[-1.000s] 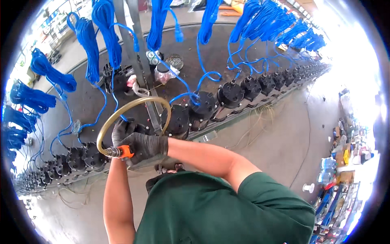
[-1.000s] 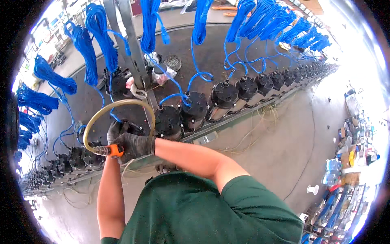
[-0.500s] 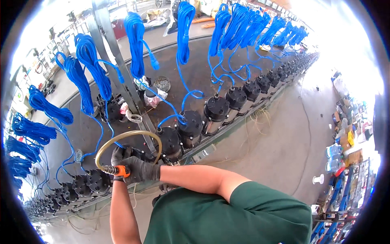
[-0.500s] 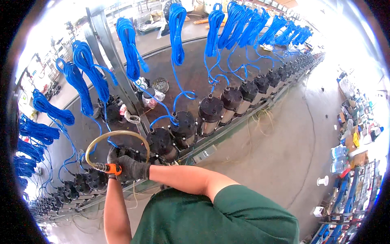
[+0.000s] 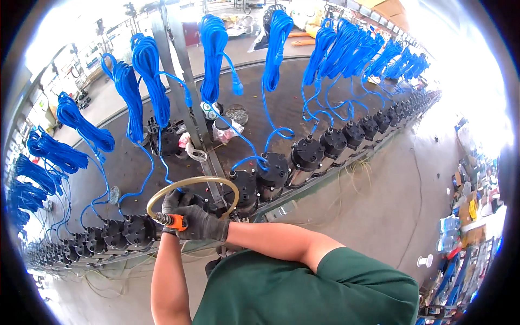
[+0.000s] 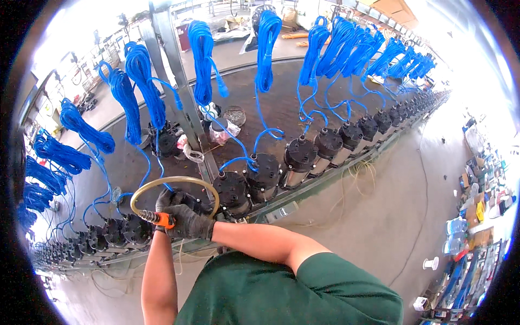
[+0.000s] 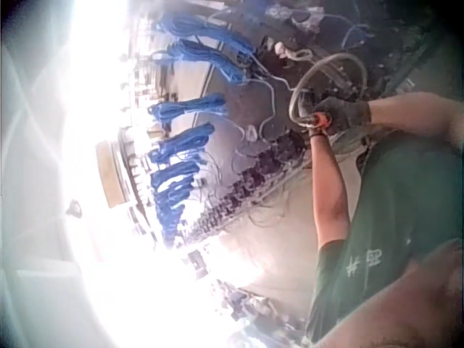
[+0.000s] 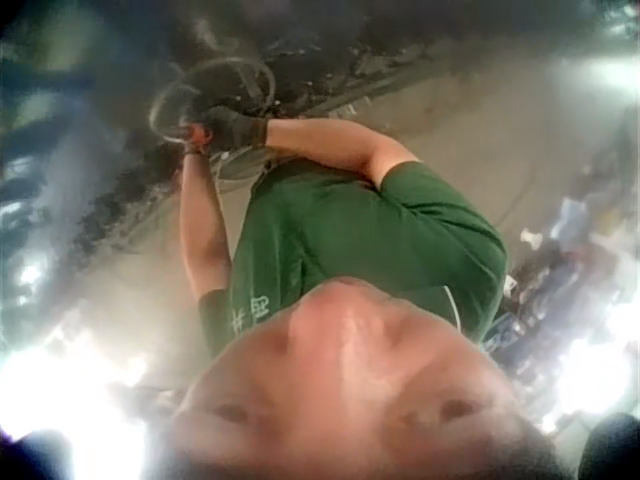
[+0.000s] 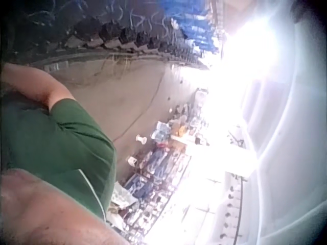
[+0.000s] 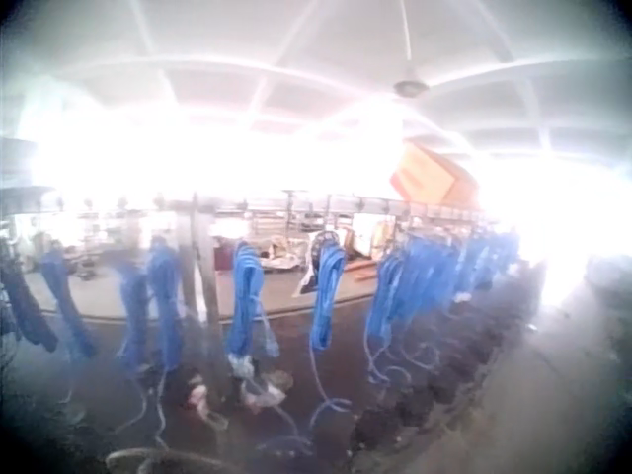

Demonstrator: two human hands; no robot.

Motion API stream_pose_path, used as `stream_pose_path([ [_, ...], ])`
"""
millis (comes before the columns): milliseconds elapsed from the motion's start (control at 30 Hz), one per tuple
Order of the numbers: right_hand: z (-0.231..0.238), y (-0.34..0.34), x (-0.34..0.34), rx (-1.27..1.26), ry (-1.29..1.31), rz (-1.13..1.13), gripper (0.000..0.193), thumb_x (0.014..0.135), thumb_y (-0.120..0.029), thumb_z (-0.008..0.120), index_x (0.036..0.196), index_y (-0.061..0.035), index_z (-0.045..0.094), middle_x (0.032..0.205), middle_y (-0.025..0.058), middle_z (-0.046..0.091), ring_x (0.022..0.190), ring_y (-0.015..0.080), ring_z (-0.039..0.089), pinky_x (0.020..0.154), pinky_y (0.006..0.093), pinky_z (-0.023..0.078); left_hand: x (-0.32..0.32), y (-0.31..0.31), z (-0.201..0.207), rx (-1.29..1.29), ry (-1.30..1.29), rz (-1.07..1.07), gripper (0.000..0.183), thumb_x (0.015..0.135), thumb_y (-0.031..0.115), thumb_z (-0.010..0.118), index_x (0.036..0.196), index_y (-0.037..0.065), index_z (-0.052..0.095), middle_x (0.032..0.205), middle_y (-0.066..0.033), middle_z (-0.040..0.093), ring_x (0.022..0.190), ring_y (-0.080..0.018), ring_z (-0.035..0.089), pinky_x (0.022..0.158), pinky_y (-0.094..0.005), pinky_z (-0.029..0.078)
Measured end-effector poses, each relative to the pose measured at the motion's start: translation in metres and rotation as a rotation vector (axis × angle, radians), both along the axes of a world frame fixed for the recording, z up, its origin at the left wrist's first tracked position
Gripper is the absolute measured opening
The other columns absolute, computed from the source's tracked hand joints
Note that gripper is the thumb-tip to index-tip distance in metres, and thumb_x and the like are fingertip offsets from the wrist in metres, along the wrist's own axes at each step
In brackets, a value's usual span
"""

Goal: The person fastens screws onto pump caps using a pneumatic screwdriver along an assembly line.

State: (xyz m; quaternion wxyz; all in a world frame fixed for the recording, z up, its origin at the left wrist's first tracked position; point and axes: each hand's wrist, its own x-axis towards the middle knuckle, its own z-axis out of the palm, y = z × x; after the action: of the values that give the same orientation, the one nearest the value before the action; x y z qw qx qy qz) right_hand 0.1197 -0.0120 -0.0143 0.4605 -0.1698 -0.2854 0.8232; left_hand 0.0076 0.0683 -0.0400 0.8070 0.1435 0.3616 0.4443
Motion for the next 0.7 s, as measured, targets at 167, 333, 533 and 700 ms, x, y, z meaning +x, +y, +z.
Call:
stream_pose_path([
  [167, 0.017, 0.003, -0.005, -0.427, 0.338, 0.161, 0.031, 0.094, -0.022, 0.069, 0.119, -0.0044, 0.061, 0.105, 0.0065, 0.068, 0.096, 0.0187, 0.067, 0.083, 0.0301, 0.059, -0.015, 0.008, -0.031, 0.366, 0.352, 0.000, 0.019, 0.098, 0.019, 0.060, 0.114, 0.009, 0.063, 0.104, -0.0093, 0.068, 0.096, -0.0275, 0.066, 0.084, -0.0418, 0.057],
  [333, 0.040, 0.016, 0.026, -0.427, 0.168, 0.328, 0.028, 0.095, -0.022, 0.066, 0.116, -0.0054, 0.061, 0.109, 0.0066, 0.065, 0.097, 0.0166, 0.064, 0.081, 0.0329, 0.059, -0.009, 0.028, -0.047, 0.219, 0.117, 0.009, 0.020, 0.100, 0.020, 0.057, 0.118, 0.011, 0.061, 0.109, -0.0069, 0.064, 0.102, -0.0235, 0.063, 0.086, -0.0371, 0.055],
  [533, -0.011, 0.023, 0.037, 0.238, -0.170, -0.154, 0.019, 0.100, -0.019, 0.055, 0.113, -0.0066, 0.061, 0.101, 0.0037, 0.061, 0.089, 0.0137, 0.058, 0.075, 0.0295, 0.053, -0.010, 0.027, -0.061, 0.121, 0.075, 0.265, 0.014, 0.100, 0.021, 0.057, 0.100, 0.009, 0.065, 0.089, -0.0024, 0.064, 0.081, -0.0177, 0.063, 0.073, -0.0348, 0.052],
  [700, 0.002, 0.013, 0.038, 0.396, -0.301, -0.249, 0.039, 0.082, 0.000, 0.069, 0.120, -0.0054, 0.062, 0.111, -0.0003, 0.064, 0.099, 0.0091, 0.059, 0.085, 0.0281, 0.054, -0.006, 0.029, -0.052, 0.293, 0.235, 0.215, 0.020, 0.102, 0.018, 0.052, 0.088, 0.010, 0.063, 0.078, -0.0020, 0.061, 0.067, -0.0166, 0.059, 0.064, -0.0329, 0.051],
])
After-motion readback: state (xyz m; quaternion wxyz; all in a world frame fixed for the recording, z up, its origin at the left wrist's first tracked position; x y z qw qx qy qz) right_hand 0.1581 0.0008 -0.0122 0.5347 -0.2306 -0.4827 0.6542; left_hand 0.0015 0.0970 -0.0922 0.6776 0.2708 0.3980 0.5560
